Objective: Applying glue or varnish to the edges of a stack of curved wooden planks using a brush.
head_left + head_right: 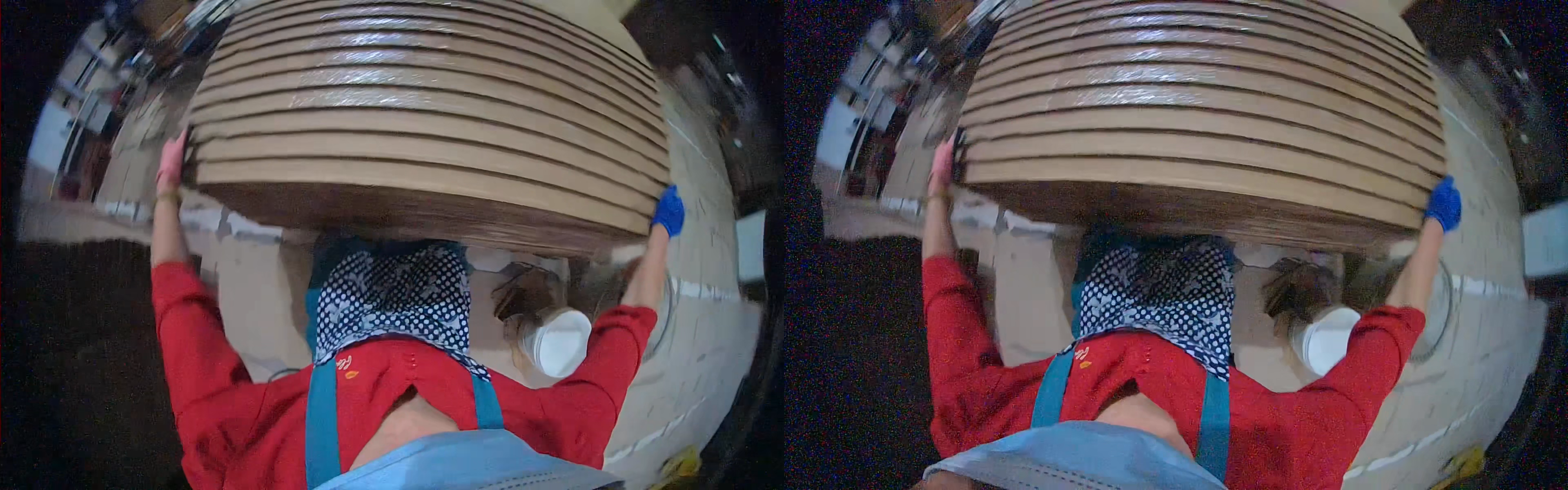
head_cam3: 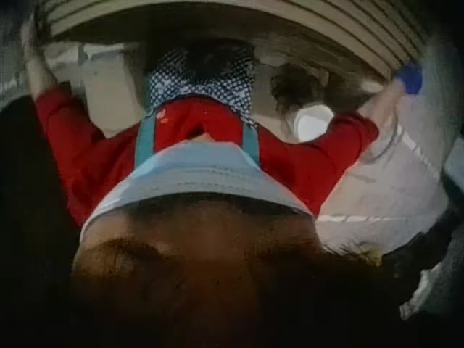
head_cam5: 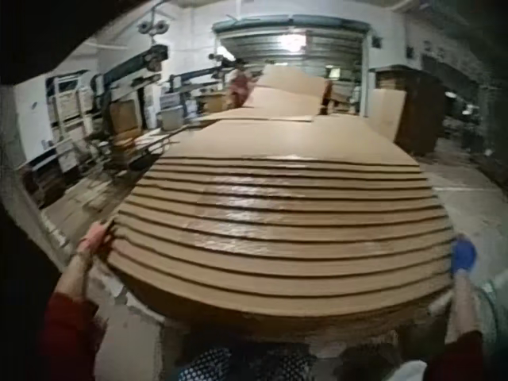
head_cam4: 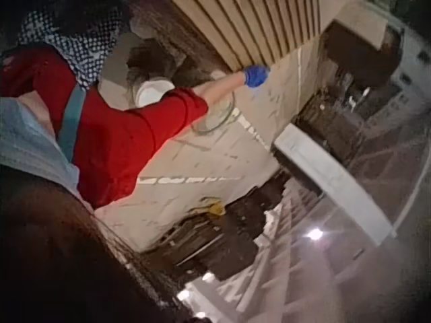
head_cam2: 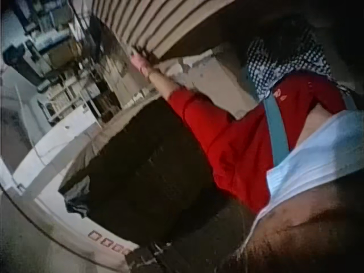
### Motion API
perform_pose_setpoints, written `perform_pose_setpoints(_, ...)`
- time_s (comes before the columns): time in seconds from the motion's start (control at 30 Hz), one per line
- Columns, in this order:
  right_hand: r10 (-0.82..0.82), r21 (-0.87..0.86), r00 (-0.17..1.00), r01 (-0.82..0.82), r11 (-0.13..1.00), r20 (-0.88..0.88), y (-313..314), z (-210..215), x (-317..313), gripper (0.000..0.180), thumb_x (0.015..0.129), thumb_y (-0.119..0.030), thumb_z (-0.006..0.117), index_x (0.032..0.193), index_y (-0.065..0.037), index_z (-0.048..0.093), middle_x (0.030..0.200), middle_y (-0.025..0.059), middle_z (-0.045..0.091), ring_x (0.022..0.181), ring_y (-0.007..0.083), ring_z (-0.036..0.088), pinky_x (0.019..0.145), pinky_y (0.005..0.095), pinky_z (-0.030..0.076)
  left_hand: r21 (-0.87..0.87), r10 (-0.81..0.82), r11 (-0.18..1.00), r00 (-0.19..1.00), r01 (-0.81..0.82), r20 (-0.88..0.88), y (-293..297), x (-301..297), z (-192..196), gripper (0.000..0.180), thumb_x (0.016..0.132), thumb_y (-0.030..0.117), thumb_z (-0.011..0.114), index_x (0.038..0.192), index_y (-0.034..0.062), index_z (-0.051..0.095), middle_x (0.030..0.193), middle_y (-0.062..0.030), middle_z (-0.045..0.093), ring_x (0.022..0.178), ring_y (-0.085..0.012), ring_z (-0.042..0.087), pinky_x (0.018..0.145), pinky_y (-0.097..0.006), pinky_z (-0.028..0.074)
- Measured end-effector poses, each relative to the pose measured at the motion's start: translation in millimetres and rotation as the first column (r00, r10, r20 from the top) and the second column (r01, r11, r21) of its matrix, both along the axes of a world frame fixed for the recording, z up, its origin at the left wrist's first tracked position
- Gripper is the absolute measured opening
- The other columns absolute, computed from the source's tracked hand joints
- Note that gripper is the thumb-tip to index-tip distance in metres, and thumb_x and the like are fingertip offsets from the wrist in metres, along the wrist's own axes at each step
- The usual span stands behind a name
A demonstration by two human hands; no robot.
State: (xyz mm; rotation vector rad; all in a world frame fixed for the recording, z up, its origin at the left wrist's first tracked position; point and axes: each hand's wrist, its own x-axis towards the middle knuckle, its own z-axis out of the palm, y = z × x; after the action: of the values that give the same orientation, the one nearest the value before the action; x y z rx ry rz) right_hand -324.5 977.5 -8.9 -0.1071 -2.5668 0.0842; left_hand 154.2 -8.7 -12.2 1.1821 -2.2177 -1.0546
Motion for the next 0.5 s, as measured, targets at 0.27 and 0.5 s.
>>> perform_pose_setpoints(0.27,-0.185,-0.052,0.937,0.209,0.977,0.297,-9.2,16.2,43.6,0.077,0.088,-0.062,0.021,0.091,-0.001,0.067,0.099,0.027,0.06,0.096,0.0396,0.058,0.083,0.0473,0.044,-0.189,0.166,0.978,0.861,-0.083,0.481,36.7,30.4,23.3,0.065,0.086,0.054,0.042,0.095,-0.0089,0.056,0.082,-0.0222,0.063,0.067,-0.0327,0.064,0.06,-0.042,0.05)
perform_pose_setpoints(0.5,-0.281,-0.045,0.906,0.31,0.95,0.317,-8.5,9.7,56.6,0.079,0.087,-0.064,0.02,0.09,-0.002,0.068,0.095,0.0253,0.062,0.091,0.0392,0.061,0.08,0.0468,0.046,-0.533,0.329,0.827,0.617,0.177,0.715,57.8,9.8,48.3,0.064,0.09,0.052,0.029,0.107,-0.0048,0.053,0.115,-0.0281,0.052,0.109,-0.0423,0.049,0.092,-0.047,0.039)
